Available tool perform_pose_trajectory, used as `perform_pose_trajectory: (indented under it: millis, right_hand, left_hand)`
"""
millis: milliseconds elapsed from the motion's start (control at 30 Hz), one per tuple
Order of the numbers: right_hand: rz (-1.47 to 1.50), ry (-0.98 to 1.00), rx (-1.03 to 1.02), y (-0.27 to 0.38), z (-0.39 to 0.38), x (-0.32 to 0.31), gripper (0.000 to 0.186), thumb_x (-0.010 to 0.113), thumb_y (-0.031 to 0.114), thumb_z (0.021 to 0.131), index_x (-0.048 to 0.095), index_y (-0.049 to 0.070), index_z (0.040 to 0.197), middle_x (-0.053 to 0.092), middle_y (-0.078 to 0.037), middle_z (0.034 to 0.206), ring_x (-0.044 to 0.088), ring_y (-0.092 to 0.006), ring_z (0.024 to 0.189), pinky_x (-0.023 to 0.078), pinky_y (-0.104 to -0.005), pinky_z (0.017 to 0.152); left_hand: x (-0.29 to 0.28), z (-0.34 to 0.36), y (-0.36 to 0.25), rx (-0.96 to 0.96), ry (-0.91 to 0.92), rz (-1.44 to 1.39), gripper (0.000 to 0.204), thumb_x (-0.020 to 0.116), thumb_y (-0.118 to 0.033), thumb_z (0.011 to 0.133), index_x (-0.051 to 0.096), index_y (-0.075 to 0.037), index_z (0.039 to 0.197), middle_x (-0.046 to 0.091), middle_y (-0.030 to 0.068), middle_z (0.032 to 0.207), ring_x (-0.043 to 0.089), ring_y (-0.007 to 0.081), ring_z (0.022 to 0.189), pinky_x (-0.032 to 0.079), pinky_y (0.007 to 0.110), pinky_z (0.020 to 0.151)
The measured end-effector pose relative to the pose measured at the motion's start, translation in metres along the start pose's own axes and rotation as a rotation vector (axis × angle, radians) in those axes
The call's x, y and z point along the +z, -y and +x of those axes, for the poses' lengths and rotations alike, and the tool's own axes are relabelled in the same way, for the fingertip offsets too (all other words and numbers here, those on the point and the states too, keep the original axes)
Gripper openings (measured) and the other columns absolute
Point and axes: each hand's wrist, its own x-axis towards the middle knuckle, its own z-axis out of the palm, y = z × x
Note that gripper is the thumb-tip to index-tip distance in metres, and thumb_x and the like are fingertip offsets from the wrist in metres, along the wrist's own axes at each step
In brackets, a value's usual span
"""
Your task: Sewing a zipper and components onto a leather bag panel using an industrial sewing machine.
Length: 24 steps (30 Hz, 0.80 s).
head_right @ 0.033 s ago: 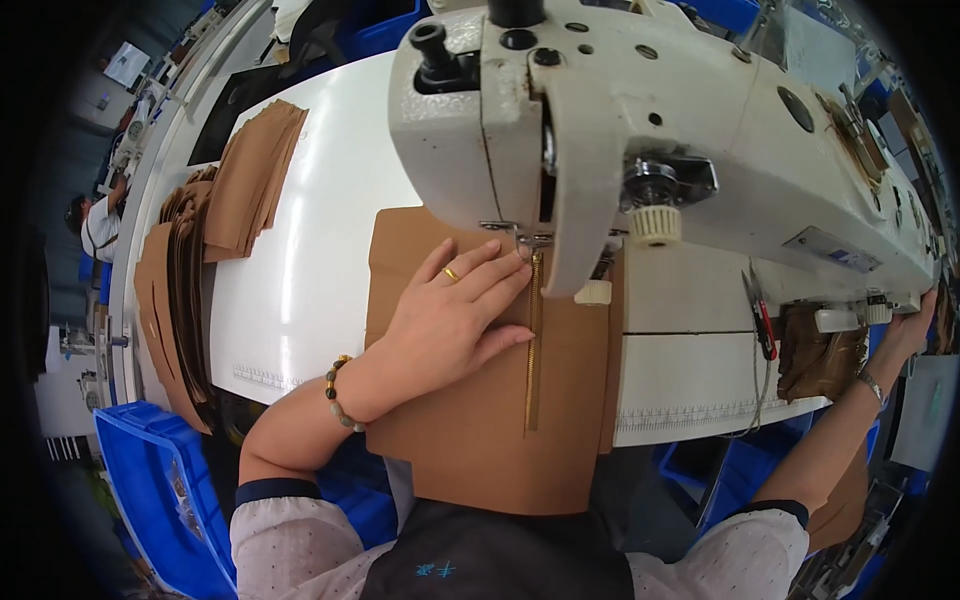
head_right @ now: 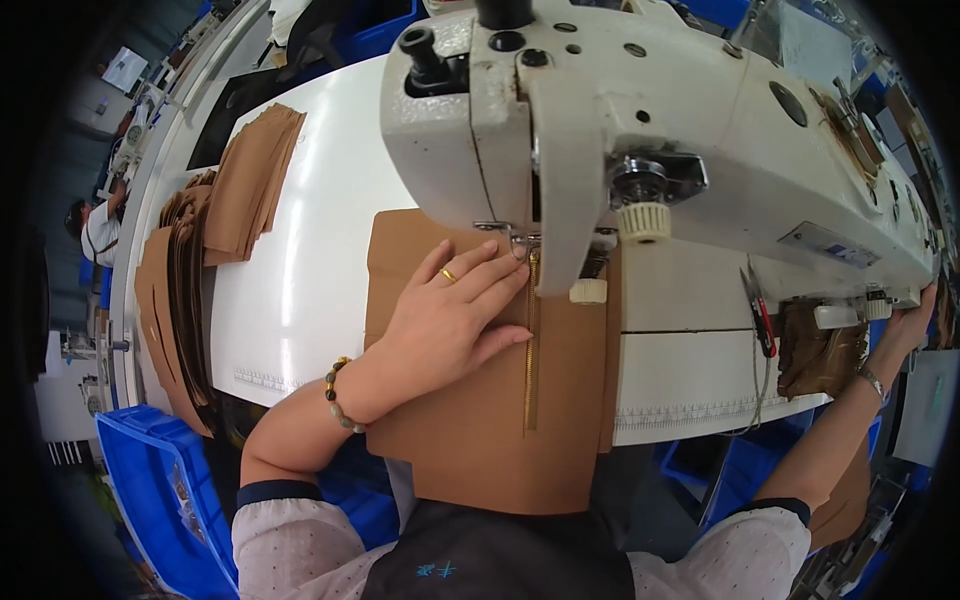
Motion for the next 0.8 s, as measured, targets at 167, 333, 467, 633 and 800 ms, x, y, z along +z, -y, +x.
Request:
perform_pose_trajectory:
  millis: [167,333,467,633,800]
  right_hand:
    - [0.023,0.088,0.012,-0.001,-0.01,-0.002,0.042,0.06,0.028,0.106,0.058,-0.001,0.137,0.065,-0.014,0.134,0.064,-0.0271,0.12,0.055,-0.0425,0.103]
    - [0.111,0.125,0.045,-0.017,-0.037,0.003,0.043,0.054,0.022,0.108,0.052,0.0,0.144,0.062,-0.015,0.138,0.064,-0.0285,0.121,0.054,-0.0401,0.104]
    - [0.073,0.121,0.066,-0.007,-0.063,0.013,0.038,0.052,0.019,0.108,0.058,0.0,0.14,0.062,-0.015,0.14,0.064,-0.0259,0.123,0.054,-0.0373,0.103]
    - [-0.622,-0.225,-0.745,0.036,-0.157,0.055,0.028,0.057,0.014,0.106,0.069,-0.005,0.122,0.071,-0.017,0.124,0.068,-0.0224,0.117,0.058,-0.0374,0.094]
    - [-0.41,0.448,-1.067,0.057,-0.323,0.139,0.021,0.058,0.007,0.103,0.07,-0.009,0.108,0.075,-0.016,0.099,0.069,-0.025,0.086,0.055,-0.036,0.081]
  left_hand:
    - [-0.001,0.0,-0.001,-0.002,-0.018,0.016,0.051,0.072,-0.042,0.093,0.064,-0.008,0.13,0.062,0.009,0.137,0.052,0.0305,0.138,0.038,0.057,0.115]
    - [-0.001,0.0,-0.002,-0.005,-0.016,0.028,0.05,0.072,-0.043,0.093,0.064,-0.009,0.129,0.062,0.0087,0.135,0.053,0.0309,0.136,0.037,0.057,0.115]
    - [-0.002,0.002,-0.002,-0.002,-0.004,0.049,0.054,0.071,-0.045,0.092,0.063,-0.009,0.132,0.059,0.0082,0.142,0.052,0.0292,0.136,0.037,0.057,0.116]
    - [-0.002,0.0,-0.007,-0.005,0.0,0.116,0.063,0.069,-0.051,0.091,0.062,-0.007,0.136,0.058,0.0084,0.146,0.054,0.0277,0.135,0.038,0.058,0.114]
    - [-0.003,0.0,-0.007,0.002,0.008,0.133,0.068,0.067,-0.055,0.091,0.063,-0.005,0.137,0.06,0.0099,0.145,0.055,0.0279,0.135,0.039,0.058,0.114]
